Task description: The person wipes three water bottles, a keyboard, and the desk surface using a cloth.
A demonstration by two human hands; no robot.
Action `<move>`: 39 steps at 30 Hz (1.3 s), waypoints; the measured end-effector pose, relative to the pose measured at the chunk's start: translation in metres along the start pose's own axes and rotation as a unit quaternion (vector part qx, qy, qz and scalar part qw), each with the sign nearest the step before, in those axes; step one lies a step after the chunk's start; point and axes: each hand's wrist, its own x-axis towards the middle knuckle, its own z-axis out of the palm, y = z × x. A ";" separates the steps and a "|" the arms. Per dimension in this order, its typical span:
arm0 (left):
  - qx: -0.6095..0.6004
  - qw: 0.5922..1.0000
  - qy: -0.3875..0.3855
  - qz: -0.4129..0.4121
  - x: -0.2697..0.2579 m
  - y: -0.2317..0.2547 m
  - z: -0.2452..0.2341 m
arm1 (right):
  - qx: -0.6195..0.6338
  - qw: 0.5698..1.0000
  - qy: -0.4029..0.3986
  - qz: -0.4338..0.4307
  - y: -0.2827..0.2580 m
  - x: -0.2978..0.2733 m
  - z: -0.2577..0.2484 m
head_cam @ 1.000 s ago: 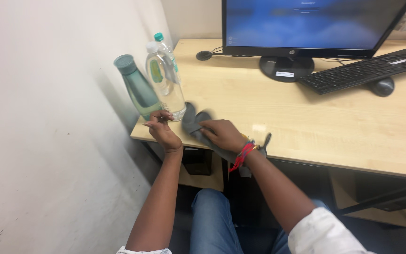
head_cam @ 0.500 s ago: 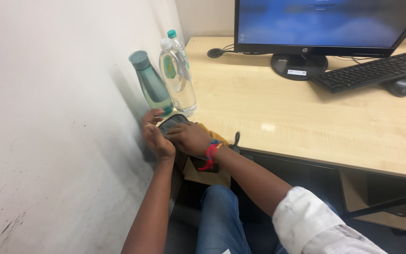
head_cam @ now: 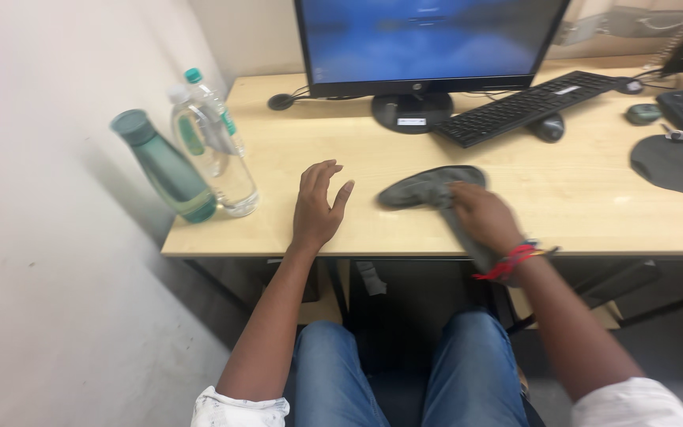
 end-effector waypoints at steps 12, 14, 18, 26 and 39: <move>-0.034 0.996 0.013 -0.086 -0.003 -0.026 0.022 | -0.171 0.889 0.423 0.035 0.096 -0.034 -0.117; -0.030 0.995 0.013 -0.091 -0.003 -0.026 0.023 | -0.151 0.963 0.210 0.073 0.029 -0.015 -0.074; -0.034 0.994 0.033 -0.095 -0.003 -0.031 0.022 | -0.092 0.993 -0.030 0.070 -0.079 0.008 -0.019; -0.087 0.979 0.060 -0.174 -0.005 -0.036 0.024 | 0.074 0.961 -0.195 0.180 -0.057 0.135 0.021; -0.020 0.988 -0.019 -0.153 -0.001 -0.034 0.029 | -0.102 0.992 -0.032 -0.069 -0.089 0.104 0.076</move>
